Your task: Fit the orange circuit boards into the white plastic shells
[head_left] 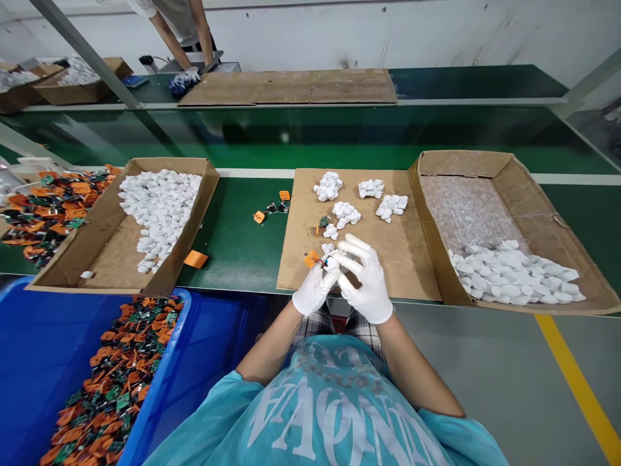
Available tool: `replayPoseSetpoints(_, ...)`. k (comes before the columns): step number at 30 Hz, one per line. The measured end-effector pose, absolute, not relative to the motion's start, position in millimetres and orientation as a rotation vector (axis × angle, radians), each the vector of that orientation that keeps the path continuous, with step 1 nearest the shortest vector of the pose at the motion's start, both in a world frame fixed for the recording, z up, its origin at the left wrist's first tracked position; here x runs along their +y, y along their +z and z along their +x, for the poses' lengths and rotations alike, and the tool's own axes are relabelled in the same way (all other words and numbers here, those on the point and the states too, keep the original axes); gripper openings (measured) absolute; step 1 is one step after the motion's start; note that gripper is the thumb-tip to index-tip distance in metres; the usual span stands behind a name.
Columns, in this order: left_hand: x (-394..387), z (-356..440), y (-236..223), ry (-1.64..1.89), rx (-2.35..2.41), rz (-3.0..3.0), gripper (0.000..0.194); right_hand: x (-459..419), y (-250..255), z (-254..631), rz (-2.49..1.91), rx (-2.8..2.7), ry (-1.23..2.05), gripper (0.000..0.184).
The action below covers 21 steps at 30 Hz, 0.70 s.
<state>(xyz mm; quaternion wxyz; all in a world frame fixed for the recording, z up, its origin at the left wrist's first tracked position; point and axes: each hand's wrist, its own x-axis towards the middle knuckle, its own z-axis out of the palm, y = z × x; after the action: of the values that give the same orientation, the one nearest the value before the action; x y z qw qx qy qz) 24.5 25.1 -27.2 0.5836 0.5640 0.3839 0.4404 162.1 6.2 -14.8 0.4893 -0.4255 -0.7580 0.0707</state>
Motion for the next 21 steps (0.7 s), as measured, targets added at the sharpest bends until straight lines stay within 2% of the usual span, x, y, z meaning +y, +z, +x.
replayPoseSetpoints(8,25.1,18.0,-21.5,0.817,0.926,1.315,0.057,15.9,-9.1,166.9,-0.889,-1.974,0.3,0.04)
replayPoseSetpoints(14,28.9,21.2,-14.7,0.83,0.915,1.208,0.049,24.8,-12.4,165.2,-0.896,-2.013,0.121,0.023)
replayPoseSetpoints(18,28.3,21.5,-23.4,0.852,0.892,1.101,0.049,25.6,-12.1,162.7,-0.918,-2.004,0.133,0.034)
replayPoseSetpoints(21,29.0,15.1,-29.0,0.815,0.872,1.094,0.055,27.5,-8.9,163.3,-0.877,-2.109,0.114,0.034)
